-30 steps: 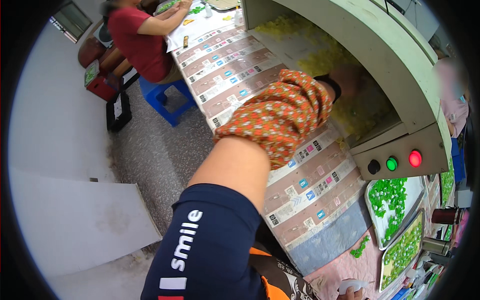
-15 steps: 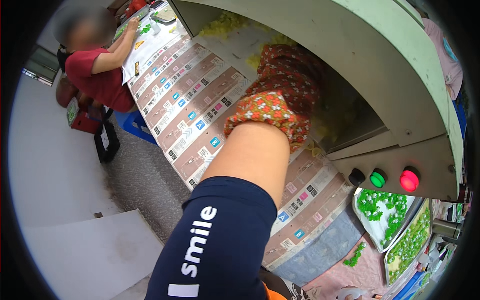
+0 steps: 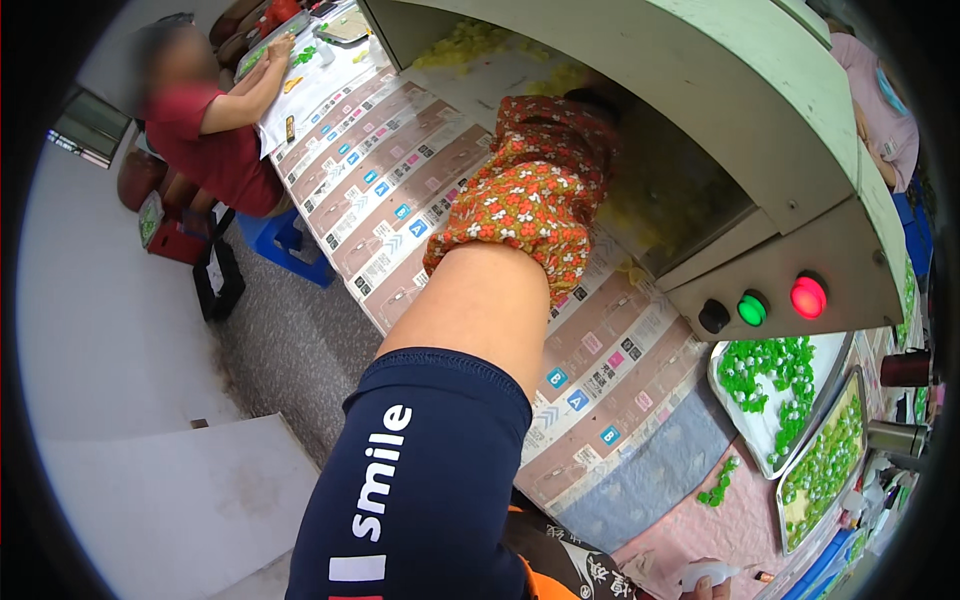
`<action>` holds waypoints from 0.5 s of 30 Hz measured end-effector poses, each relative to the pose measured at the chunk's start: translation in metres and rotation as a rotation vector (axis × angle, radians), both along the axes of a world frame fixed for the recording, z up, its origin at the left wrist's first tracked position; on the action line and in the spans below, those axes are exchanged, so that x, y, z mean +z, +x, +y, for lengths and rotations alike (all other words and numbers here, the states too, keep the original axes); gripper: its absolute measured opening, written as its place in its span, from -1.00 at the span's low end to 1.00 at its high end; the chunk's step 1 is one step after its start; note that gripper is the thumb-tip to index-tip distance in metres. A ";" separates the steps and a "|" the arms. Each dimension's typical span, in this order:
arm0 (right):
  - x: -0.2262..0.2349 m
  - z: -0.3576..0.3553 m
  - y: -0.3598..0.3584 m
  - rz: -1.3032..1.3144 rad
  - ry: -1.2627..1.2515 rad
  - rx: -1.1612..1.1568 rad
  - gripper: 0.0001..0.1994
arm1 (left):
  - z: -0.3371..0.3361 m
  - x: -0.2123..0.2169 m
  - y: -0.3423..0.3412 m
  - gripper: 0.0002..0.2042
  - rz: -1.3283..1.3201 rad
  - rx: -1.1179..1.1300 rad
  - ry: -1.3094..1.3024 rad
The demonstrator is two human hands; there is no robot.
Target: Assembling small plastic toy figurines by gluing and pressing components together at a workstation.
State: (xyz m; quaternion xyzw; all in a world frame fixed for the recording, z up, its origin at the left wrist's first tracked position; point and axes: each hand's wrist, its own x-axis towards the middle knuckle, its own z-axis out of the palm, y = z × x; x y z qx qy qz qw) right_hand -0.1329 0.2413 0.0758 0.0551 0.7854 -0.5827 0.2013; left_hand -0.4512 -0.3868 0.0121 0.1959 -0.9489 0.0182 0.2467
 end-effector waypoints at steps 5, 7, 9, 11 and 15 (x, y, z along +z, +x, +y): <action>0.010 -0.012 0.003 -0.229 -0.166 -0.179 -0.64 | -0.025 0.015 0.011 -0.63 0.013 0.044 -0.032; 0.009 -0.011 0.003 -0.254 -0.164 -0.146 -0.67 | -0.037 0.017 0.019 -0.63 0.005 0.060 -0.046; -0.002 0.006 0.005 -0.284 -0.103 -0.132 -0.65 | -0.045 0.020 0.027 -0.63 -0.009 0.062 -0.055; -0.008 0.003 0.002 -0.032 0.004 0.113 -0.50 | -0.049 0.018 0.033 -0.62 -0.036 0.056 -0.060; -0.006 0.008 0.009 -0.086 -0.269 -0.022 -0.58 | -0.156 -0.018 0.061 -0.69 -0.028 -0.285 -0.608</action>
